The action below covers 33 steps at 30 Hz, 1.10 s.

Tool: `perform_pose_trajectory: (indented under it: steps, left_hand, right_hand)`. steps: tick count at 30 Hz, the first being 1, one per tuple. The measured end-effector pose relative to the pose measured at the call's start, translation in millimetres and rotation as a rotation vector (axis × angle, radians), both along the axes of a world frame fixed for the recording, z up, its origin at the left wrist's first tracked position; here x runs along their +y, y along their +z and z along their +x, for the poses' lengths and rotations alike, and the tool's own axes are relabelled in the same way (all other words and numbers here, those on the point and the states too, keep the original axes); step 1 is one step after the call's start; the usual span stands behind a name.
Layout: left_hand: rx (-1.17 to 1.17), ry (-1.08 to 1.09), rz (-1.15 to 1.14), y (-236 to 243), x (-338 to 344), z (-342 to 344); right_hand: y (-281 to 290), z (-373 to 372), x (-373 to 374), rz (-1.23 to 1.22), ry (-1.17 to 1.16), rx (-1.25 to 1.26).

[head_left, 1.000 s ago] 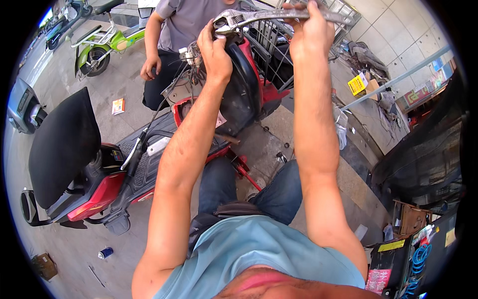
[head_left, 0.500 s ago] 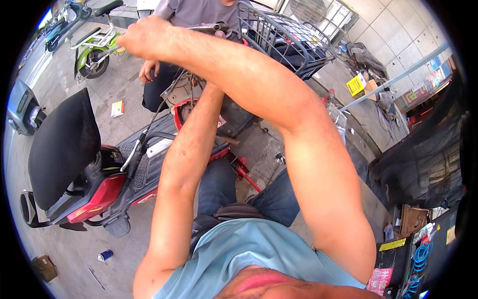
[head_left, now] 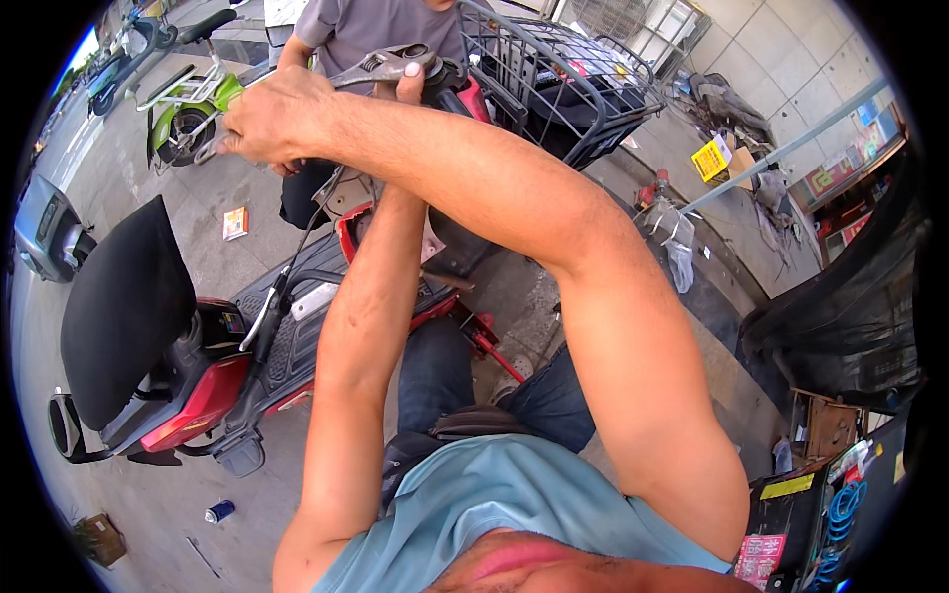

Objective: The person uses a wrench to tighten a bolt on the front of a red scooter. They then remove the front cover of the scooter and place it on the ground.

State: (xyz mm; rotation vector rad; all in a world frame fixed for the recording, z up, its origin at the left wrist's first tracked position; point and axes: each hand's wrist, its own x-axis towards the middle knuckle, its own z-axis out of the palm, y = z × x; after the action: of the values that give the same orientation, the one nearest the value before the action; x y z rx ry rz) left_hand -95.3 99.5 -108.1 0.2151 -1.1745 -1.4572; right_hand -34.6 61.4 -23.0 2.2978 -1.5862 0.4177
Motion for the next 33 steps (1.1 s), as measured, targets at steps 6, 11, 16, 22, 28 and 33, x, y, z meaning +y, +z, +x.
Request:
perform_pose_trajectory:
  steps: [6, 11, 16, 22, 28, 33]
  left_hand:
    - [0.083, -0.006, 0.053, 4, -1, -4]
    - [0.123, -0.019, 0.081, -3, -5, 1]
    - [0.216, 0.095, -0.076, 2, 20, 12]
    - [0.167, 0.199, -0.155, -4, 26, 18]
    - [0.107, 0.334, -0.181, -9, 26, 8]
    - [0.062, 0.496, -0.177, -2, 16, 7]
  right_hand:
    - [-6, 13, 19, 0.083, 0.225, 0.092]
    - [-5, 6, 17, 0.177, 0.218, 0.184]
    - [-2, 1, 30, 0.207, 0.237, 0.213]
    - [4, 2, 69, 0.230, 0.425, 0.295]
    - [0, -12, 76, 0.176, 0.515, 0.338]
    - [4, -12, 91, 0.097, 0.629, 0.347]
